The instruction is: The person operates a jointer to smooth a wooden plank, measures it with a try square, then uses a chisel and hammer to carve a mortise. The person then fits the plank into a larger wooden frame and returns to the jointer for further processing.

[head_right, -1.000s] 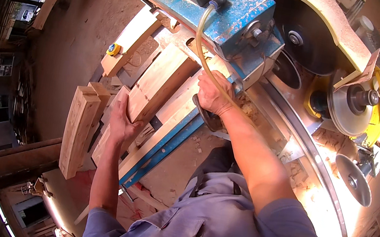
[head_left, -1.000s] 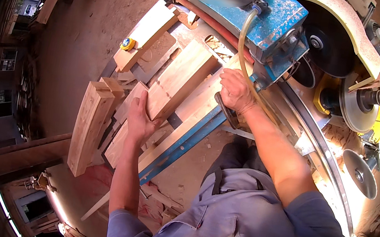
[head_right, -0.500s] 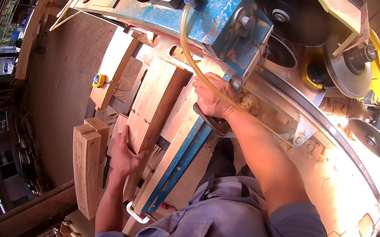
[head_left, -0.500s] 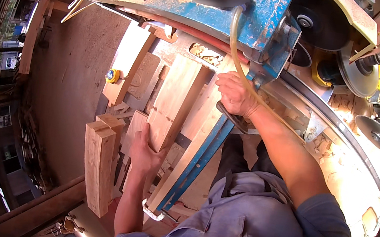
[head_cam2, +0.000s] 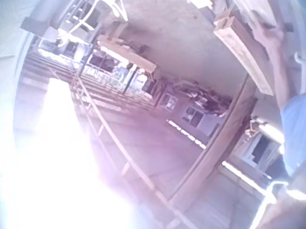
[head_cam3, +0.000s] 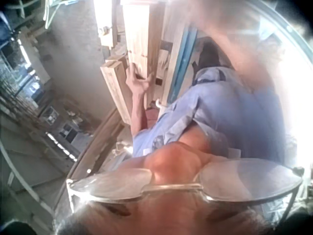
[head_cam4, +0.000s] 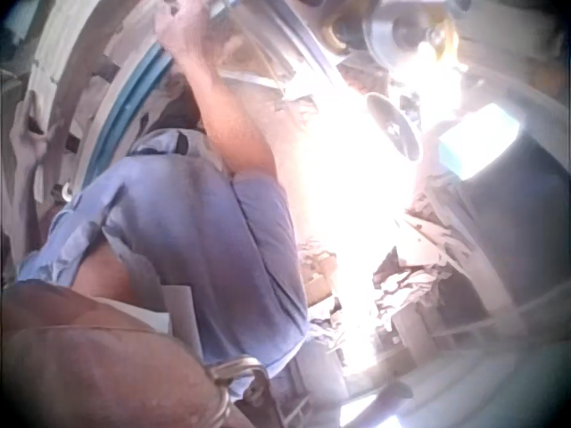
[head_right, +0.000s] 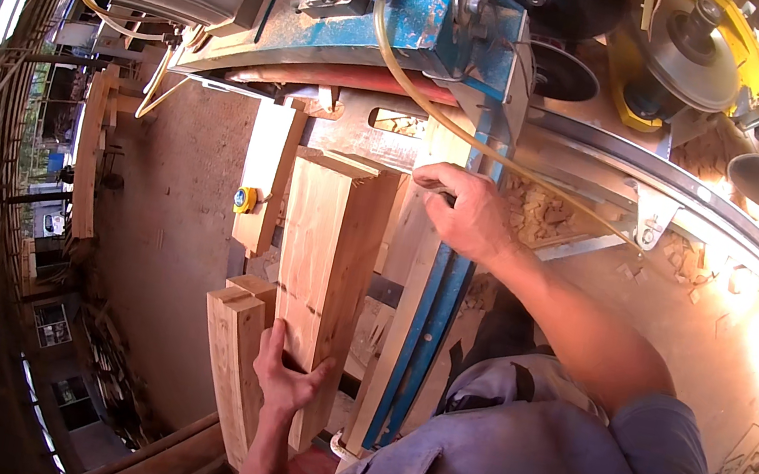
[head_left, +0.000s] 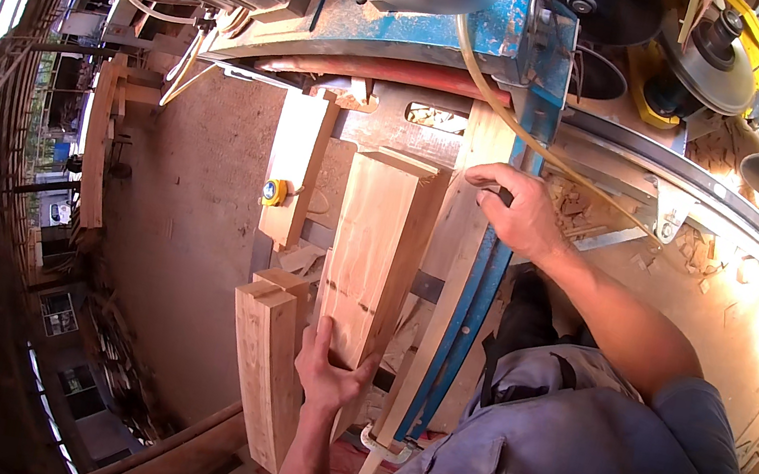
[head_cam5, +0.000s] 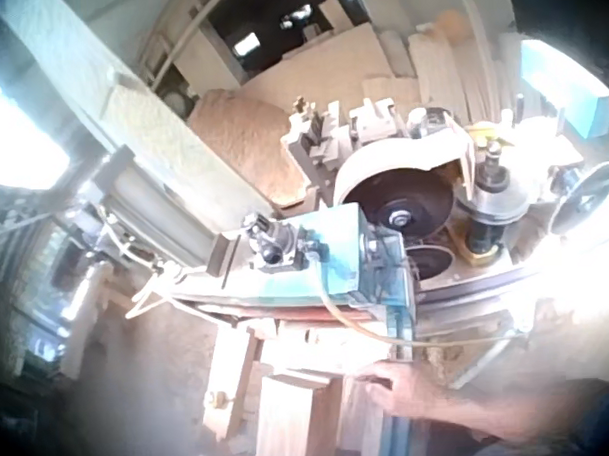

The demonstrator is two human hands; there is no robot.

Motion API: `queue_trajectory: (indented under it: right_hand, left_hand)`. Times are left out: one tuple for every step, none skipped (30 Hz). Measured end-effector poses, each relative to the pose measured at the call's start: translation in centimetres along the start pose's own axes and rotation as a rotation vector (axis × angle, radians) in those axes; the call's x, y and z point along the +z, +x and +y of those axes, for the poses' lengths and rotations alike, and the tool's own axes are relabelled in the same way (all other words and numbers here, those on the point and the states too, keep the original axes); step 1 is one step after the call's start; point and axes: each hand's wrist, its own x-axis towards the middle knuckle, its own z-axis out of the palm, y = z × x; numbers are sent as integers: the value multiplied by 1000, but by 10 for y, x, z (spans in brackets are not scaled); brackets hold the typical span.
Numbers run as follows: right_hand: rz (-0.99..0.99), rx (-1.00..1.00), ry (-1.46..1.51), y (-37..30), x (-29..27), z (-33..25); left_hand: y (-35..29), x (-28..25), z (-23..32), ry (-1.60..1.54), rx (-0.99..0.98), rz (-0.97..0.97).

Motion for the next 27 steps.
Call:
queue_trajectory:
  right_hand:
    - [27,43,164,-18,0,-10]
    - [-83,131,313,-34,-1,-10]
    - [-173,245,533,-54,-6,-28]
    - [-162,214,678,-71,-11,-35]
    - [-148,179,822,-87,-19,-41]
    - [-137,189,915,-104,-29,-45]
    - [-125,195,1009,-121,-42,-48]
    - [-111,196,1103,-140,-60,-54]
    - [-123,131,1075,-162,-81,-61]
    - [-80,126,1026,-185,-103,-60]
    - [-32,119,978,-211,-129,-59]
    - [-11,88,933,-243,-160,-61]
    - [15,60,892,-279,-193,-63]
    - [47,33,850,-316,-227,-64]
    - [79,6,878,-354,-263,-61]
    - [116,-7,843,-396,-297,-64]
    - [157,-20,807,-439,-330,-68]
    - [242,-60,764,-481,-358,-66]
    - [330,-102,714,-521,-388,-65]
    - [419,-141,661,-561,-417,-65]
    - [487,-143,581,-598,-440,-63]
    - [555,-137,489,-634,-463,-63]
    - [621,-125,397,-669,-484,-64]
    - [711,-180,318,-699,-502,-67]
    - [825,-196,193,-731,-522,-69]
    - [931,-208,65,-759,-540,-68]
    - [1024,-220,-58,-784,-556,-68]
  left_hand:
    - [-7,-5,7,21,43,10]
    - [-15,-10,14,42,87,20]
    - [-27,-15,23,64,127,32]
    - [-39,-21,32,58,107,8]
    - [-47,-25,47,61,155,36]
    - [-57,-28,64,62,205,63]
    - [-68,-31,84,62,259,90]
    - [-82,-34,107,62,263,79]
    - [-101,-37,130,66,287,81]
    - [-113,-31,148,50,314,60]
    - [-124,-24,168,35,346,38]
    - [-144,-18,196,37,391,24]
    - [-168,-12,229,23,406,-10]
    - [-190,-4,263,10,425,-47]
    - [-217,7,297,-3,444,-85]
    - [-243,19,325,-27,495,-126]
    - [-268,34,352,-52,548,-169]
    - [-290,49,379,-78,603,-216]
    - [-309,66,401,-153,604,-318]
    - [-326,85,416,-223,604,-423]
    - [-344,98,436,-286,589,-529]
    - [-372,116,474,-431,533,-554]
    - [-387,134,490,-421,622,-578]
    - [-408,146,517,-487,578,-642]
    - [-426,162,548,-553,543,-716]
    - [-441,177,571,-577,564,-756]
    - [-454,191,589,-597,576,-786]
